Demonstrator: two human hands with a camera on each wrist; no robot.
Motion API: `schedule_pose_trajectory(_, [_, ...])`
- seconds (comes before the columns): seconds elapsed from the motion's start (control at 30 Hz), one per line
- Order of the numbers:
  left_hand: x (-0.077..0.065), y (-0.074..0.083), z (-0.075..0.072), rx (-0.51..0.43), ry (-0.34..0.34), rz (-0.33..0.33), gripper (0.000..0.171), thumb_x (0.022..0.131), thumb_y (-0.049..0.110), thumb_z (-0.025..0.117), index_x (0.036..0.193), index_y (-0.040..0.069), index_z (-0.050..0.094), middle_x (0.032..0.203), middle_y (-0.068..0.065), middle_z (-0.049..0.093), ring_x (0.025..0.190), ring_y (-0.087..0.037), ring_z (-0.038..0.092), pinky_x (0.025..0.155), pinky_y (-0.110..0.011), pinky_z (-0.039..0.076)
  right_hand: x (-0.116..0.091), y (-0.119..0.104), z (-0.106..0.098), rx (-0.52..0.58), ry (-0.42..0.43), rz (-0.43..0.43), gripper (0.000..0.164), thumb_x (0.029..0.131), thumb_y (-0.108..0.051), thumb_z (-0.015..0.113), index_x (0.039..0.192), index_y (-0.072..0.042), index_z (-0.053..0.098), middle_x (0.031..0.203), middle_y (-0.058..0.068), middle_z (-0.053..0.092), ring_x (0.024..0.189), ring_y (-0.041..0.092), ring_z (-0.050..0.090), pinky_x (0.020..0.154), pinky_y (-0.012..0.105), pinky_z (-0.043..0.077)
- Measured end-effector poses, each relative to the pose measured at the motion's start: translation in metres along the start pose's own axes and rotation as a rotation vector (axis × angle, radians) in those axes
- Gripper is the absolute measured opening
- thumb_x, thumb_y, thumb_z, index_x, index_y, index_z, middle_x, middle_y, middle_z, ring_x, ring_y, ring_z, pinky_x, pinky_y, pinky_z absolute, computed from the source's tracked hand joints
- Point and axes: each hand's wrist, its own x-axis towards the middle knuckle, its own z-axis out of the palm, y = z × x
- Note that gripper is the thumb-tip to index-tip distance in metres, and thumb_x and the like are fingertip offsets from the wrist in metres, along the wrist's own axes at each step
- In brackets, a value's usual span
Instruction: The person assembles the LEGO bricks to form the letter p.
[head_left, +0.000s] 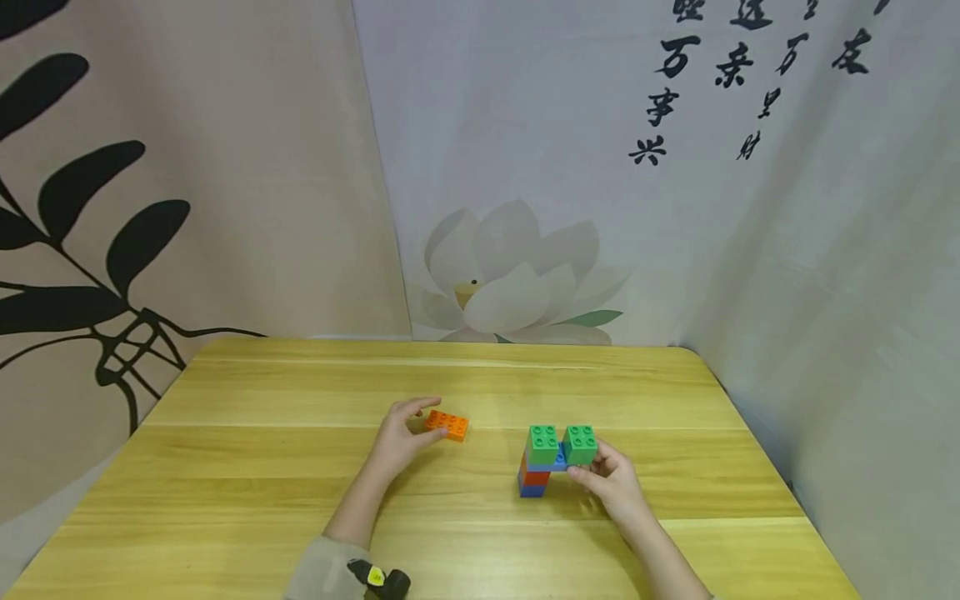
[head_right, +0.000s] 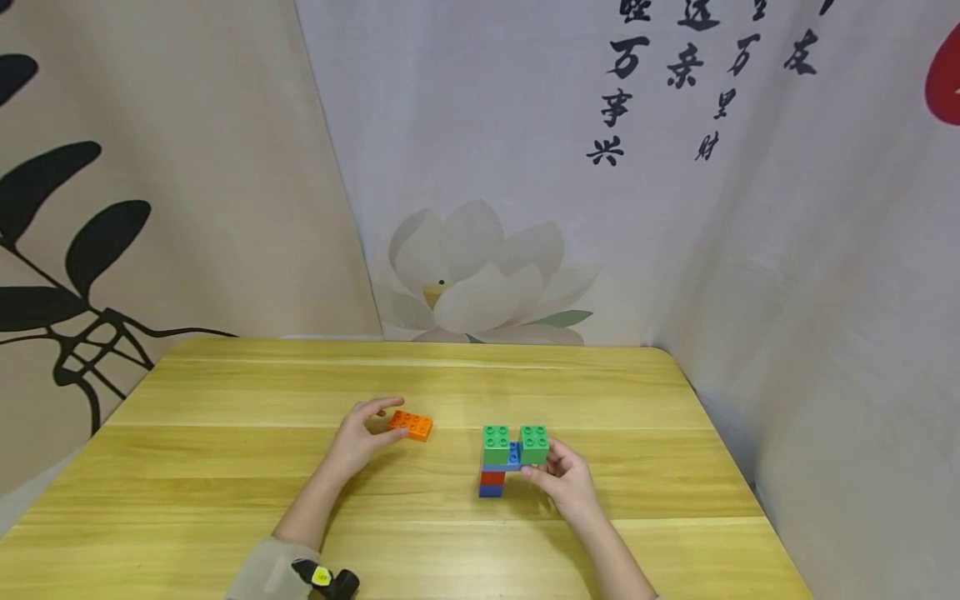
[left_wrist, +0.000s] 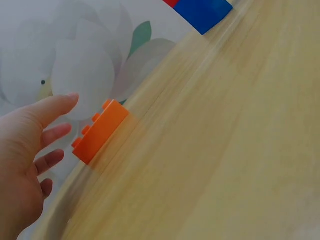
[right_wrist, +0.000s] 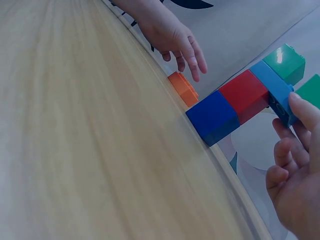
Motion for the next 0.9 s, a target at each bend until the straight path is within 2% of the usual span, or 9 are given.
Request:
schedule_pose_trajectory(0.23, [0.002, -0.008, 0.002, -0.011, -0.01, -0.034, 0.054, 0.078, 0.017, 0.081, 0.128, 0.013, 0.062, 0.121, -0.013, 0.052, 0.111, -0.03, 0.048, 0.093, -0.052, 0.041, 0.001, 0.0, 0.001, 0.004, 0.002, -0.001, 0.027, 0.084, -0.001, 0.07, 0.111, -0.004, 0.065, 0.085, 0.002, 0.063, 0.066, 0.009, 0.05, 0.058, 0.02, 0.044])
schedule_pose_trajectory(0.4, [0.005, -0.015, 0.003, -0.016, -0.018, -0.045, 0.055, 0.076, 0.014, 0.082, 0.127, 0.011, 0.062, 0.12, -0.012, 0.053, 0.11, -0.031, 0.05, 0.096, -0.047, 0.041, 0.001, 0.0, 0.0, -0.001, -0.007, -0.019, 0.026, 0.085, 0.001, 0.068, 0.11, -0.003, 0.065, 0.083, -0.001, 0.063, 0.066, 0.008, 0.05, 0.058, 0.02, 0.044])
schedule_pose_trajectory(0.57, [0.009, -0.02, 0.004, 0.021, -0.03, -0.013, 0.054, 0.075, 0.011, 0.082, 0.125, 0.01, 0.063, 0.119, -0.009, 0.056, 0.108, -0.027, 0.05, 0.095, -0.043, 0.043, 0.0, -0.001, 0.0, -0.01, -0.013, -0.033, 0.027, 0.084, 0.001, 0.069, 0.11, 0.0, 0.064, 0.083, -0.001, 0.063, 0.066, 0.008, 0.049, 0.058, 0.02, 0.044])
schedule_pose_trajectory(0.9, [0.014, -0.025, 0.004, 0.104, -0.038, 0.055, 0.049, 0.074, 0.009, 0.083, 0.119, 0.008, 0.067, 0.114, -0.006, 0.062, 0.101, -0.022, 0.051, 0.089, -0.04, 0.046, -0.001, -0.003, 0.003, -0.011, 0.008, 0.001, 0.031, 0.083, -0.004, 0.071, 0.112, 0.001, 0.062, 0.083, 0.001, 0.063, 0.066, 0.009, 0.05, 0.058, 0.021, 0.044])
